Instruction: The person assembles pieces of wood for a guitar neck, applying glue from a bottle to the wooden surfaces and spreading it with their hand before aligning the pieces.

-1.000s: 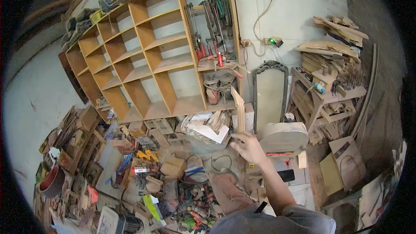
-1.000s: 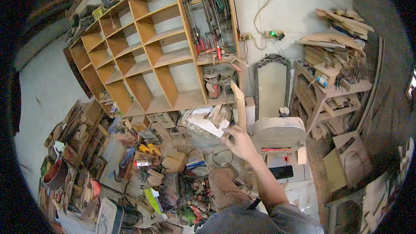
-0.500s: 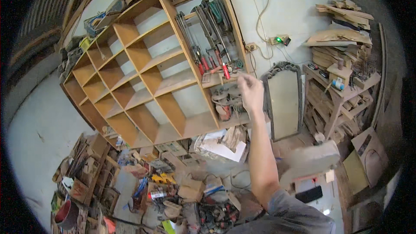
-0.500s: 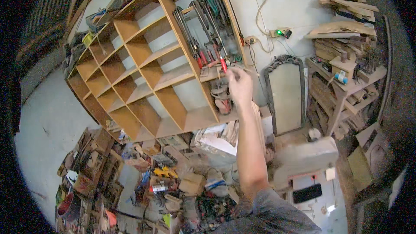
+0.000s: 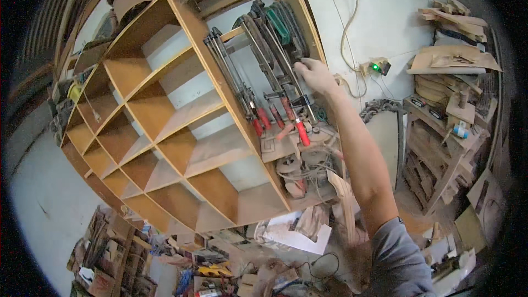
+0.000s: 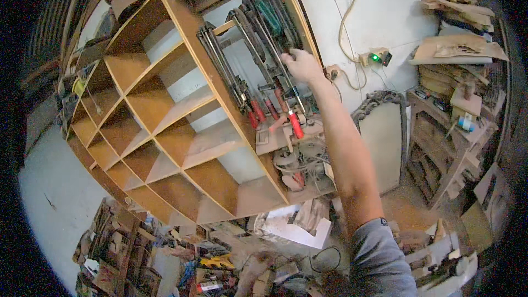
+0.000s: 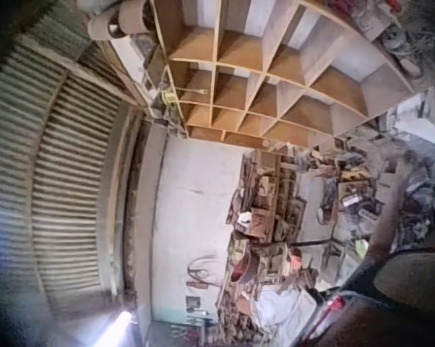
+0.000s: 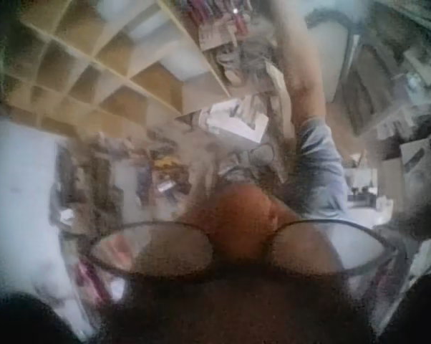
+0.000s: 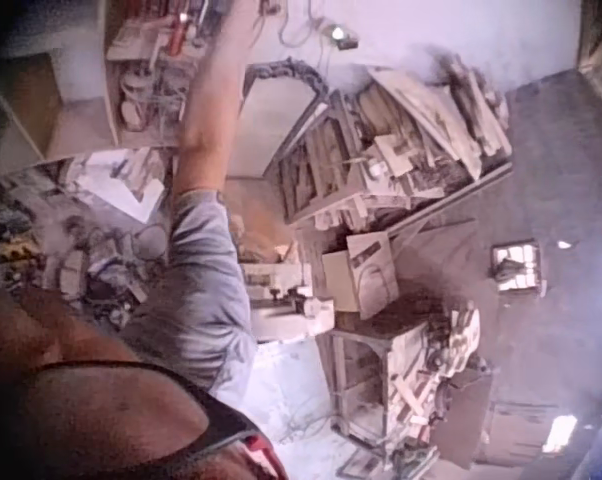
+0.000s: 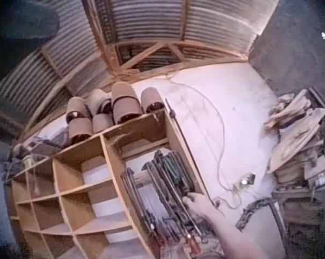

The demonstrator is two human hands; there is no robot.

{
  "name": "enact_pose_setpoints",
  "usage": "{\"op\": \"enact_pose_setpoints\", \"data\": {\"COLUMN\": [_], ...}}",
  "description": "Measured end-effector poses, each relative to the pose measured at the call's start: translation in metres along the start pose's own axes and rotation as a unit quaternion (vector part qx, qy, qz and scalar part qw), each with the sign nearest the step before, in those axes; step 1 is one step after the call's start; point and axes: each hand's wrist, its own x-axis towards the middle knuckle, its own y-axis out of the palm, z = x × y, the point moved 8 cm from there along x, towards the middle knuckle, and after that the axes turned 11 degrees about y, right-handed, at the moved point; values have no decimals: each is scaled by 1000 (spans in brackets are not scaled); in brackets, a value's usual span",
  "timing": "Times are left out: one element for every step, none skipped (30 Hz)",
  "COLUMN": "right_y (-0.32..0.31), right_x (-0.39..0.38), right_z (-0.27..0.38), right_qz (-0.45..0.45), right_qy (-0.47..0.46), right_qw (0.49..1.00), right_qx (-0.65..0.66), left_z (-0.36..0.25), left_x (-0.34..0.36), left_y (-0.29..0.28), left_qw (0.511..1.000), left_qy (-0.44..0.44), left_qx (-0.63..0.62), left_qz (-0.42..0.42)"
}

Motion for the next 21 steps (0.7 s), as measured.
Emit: {"op": "enact_pose_setpoints", "data": {"right_y": [23,40,56,64,74,83,97,108,114,116,119,120,120,121,120,120,115,108,102,99,73], "right_x": [9,13,15,23,31,22,16,12,10,8,10,12,14,13,13,13,15,21,28,33,34], "right_z": [0,-5,-4,-20,-22,-13,-8,0,4,14,14,15,16,14,13,9,10,9,6,6,13], "right_qz": [1,1,4,7,13,32,36,40,41,33,32,27,22,30,31,42,52,53,69,85,19], "right_qy": [1,-11,-22,0,19,54,58,69,78,52,51,45,39,40,40,46,50,50,58,65,71], "right_qw": [1000,1000,1000,1000,1000,998,998,997,996,998,998,998,999,999,999,998,997,997,995,994,997], "right_qx": [21,14,15,6,14,-7,-1,-4,-11,-28,-28,-23,-16,-17,-20,-26,-30,-29,-31,-31,12], "left_z": [35,42,48,5,-22,-24,-25,-25,-26,-26,-28,-31,-34,-33,-33,-31,-35,-37,-39,-40,-42], "left_x": [-3,10,19,34,38,31,25,18,14,13,13,13,15,18,20,21,23,24,25,23,27], "left_y": [10,22,26,37,37,32,26,19,16,14,14,14,13,17,20,23,23,21,20,14,11], "left_qw": [996,991,983,986,981,985,987,989,990,991,991,991,991,991,991,990,990,990,990,989,989], "left_qy": [-23,-29,-39,36,42,10,-15,-36,-50,-60,-68,-73,-77,-83,-87,-94,-96,-101,-108,-115,-119], "left_qx": [-78,-127,-169,-14,21,6,-6,-13,-20,-25,-29,-33,-35,-43,-49,-54,-59,-59,-61,-60,-61], "left_qz": [20,43,61,165,191,173,159,143,132,121,114,109,102,98,94,90,85,78,73,63,57]}}
